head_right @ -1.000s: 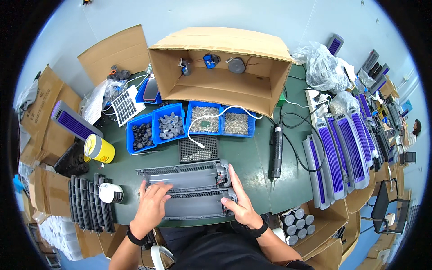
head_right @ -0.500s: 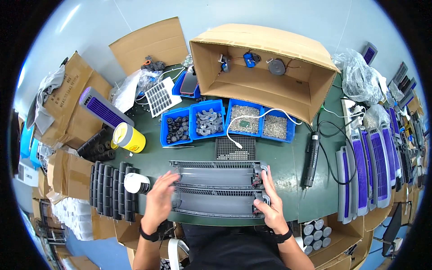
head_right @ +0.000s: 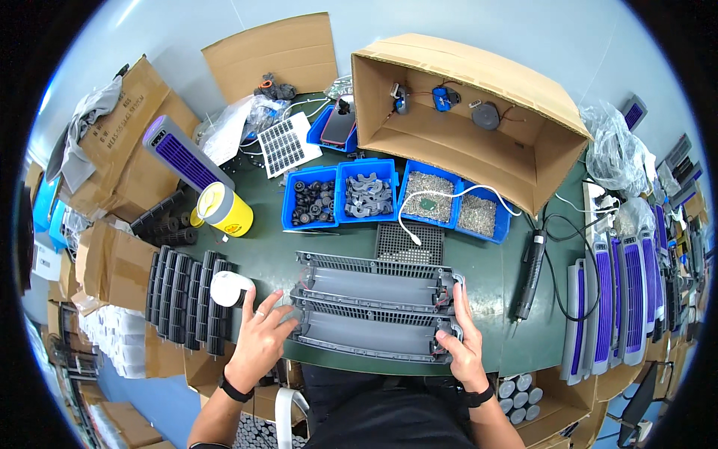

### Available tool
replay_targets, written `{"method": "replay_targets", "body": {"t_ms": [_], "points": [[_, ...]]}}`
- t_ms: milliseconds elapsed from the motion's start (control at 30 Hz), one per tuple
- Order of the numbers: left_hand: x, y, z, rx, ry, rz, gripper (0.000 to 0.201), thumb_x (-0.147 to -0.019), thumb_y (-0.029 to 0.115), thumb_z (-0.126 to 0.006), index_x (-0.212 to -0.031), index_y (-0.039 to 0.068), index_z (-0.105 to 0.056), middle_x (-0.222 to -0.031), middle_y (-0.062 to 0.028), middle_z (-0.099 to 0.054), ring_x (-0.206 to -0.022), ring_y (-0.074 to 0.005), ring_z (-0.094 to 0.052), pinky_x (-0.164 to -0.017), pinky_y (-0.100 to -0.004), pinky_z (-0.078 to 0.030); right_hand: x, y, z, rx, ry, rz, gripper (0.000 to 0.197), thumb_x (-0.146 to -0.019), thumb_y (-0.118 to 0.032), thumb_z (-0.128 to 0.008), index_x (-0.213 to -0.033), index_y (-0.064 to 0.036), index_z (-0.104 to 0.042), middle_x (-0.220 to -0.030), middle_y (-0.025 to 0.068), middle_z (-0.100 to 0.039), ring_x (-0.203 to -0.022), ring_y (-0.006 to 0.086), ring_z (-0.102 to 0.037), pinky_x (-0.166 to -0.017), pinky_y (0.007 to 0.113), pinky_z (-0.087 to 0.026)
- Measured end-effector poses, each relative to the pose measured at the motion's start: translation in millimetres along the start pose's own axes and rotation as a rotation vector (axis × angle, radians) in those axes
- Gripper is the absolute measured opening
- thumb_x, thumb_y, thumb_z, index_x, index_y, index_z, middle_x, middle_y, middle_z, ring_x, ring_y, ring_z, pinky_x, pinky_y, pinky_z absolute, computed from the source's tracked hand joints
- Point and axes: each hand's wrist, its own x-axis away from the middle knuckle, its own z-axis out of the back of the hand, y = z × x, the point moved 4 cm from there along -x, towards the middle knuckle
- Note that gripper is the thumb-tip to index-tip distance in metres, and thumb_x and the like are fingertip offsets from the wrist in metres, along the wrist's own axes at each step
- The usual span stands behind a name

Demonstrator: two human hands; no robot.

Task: The person assembles a small electronic device, likely a portable fan, by connecting a blue motor to a grey plastic housing. They use a hot glue gun to secure internal components and then attach the motor to the casing, manipulating wires and plastic parts throughout the process.

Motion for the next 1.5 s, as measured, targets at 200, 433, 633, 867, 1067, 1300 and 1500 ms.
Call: {"method": "replay_targets", "body": {"t_ms": [200,433,633,867,1067,1300,1500], "points": [[18.5,3.0,6.4,0.082,-0.042,0.323,0.013,-0.085,-0.001,-0.070,-0.095,0.004,-0.077,-0.088,-0.0135,-0.073,-0.086,-0.0308,-0.071,-0.084,-0.0434,-0.053,2.0,-5.0,-0.5,0.030,0.024,-0.022,0.091,-0.080,-0.007,-0.058,-0.165,0.0049,-0.028,-0.173,0.0236,-0.030,-0.163,0.0303,-0.021,-0.130,0.039,-0.015],[49.5,44.3,-23.0,0.588,0.287,1.052,0.020,-0.093,0.003,-0.076,-0.111,-0.005,-0.072,-0.079,-0.0175,-0.076,-0.067,-0.0190,-0.074,-0.064,-0.0331,-0.058,3.2,1.1,-3.6,0.014,0.053,-0.036,0.092,-0.078,-0.005,-0.058,-0.164,0.0069,-0.029,-0.173,0.0238,-0.030,-0.163,0.0307,-0.021,-0.130,0.039,-0.014],[36.1,56.8,-46.7,0.765,0.303,1.030,0.061,-0.091,-0.004,-0.069,-0.150,-0.005,-0.054,-0.076,-0.0129,-0.076,-0.066,-0.0151,-0.072,-0.070,-0.0302,-0.058,4.6,5.3,-2.1,-0.042,0.059,-0.049,0.093,-0.077,-0.007,-0.058,-0.164,0.0078,-0.028,-0.172,0.0237,-0.031,-0.162,0.0303,-0.024,-0.129,0.038,-0.015],[58.6,30.4,6.6,0.853,-0.174,0.817,0.088,-0.093,0.026,-0.083,-0.165,0.007,-0.035,-0.124,-0.0264,-0.074,-0.122,-0.0392,-0.071,-0.096,-0.0419,-0.059,-2.3,9.8,-0.4,-0.101,0.012,-0.040,0.095,-0.076,-0.012,-0.060,-0.163,0.0097,-0.029,-0.172,0.0210,-0.033,-0.159,0.0281,-0.030,-0.129,0.036,-0.019],[82.3,-15.6,59.8,0.672,-0.057,0.846,0.064,-0.093,0.025,-0.081,-0.148,0.002,-0.058,-0.125,-0.0276,-0.073,-0.117,-0.0407,-0.072,-0.098,-0.0417,-0.057,-2.0,5.2,-6.8,-0.205,0.054,-0.045,0.101,-0.076,-0.020,-0.061,-0.166,0.0078,-0.024,-0.164,0.0240,-0.043,-0.149,0.0302,-0.044,-0.125,0.038,-0.028],[119.4,-82.7,18.8,0.006,0.238,1.056,0.066,-0.087,0.025,-0.084,-0.140,-0.004,-0.058,-0.126,-0.0263,-0.068,-0.118,-0.0421,-0.064,-0.101,-0.0497,-0.050,-2.3,2.6,-9.2,-0.203,0.068,-0.027,0.102,-0.076,-0.023,-0.061,-0.167,0.0065,-0.024,-0.160,0.0255,-0.047,-0.145,0.0312,-0.049,-0.123,0.038,-0.033],[116.8,-115.7,-9.8,-0.106,0.057,1.115,0.100,-0.072,0.037,-0.094,-0.150,-0.004,-0.045,-0.127,-0.0243,-0.059,-0.119,-0.0426,-0.058,-0.100,-0.0519,-0.048,-3.0,-4.8,-11.8,-0.193,0.047,-0.056,0.104,-0.075,-0.023,-0.062,-0.167,0.0059,-0.024,-0.160,0.0246,-0.048,-0.143,0.0304,-0.051,-0.121,0.037,-0.034]]}}
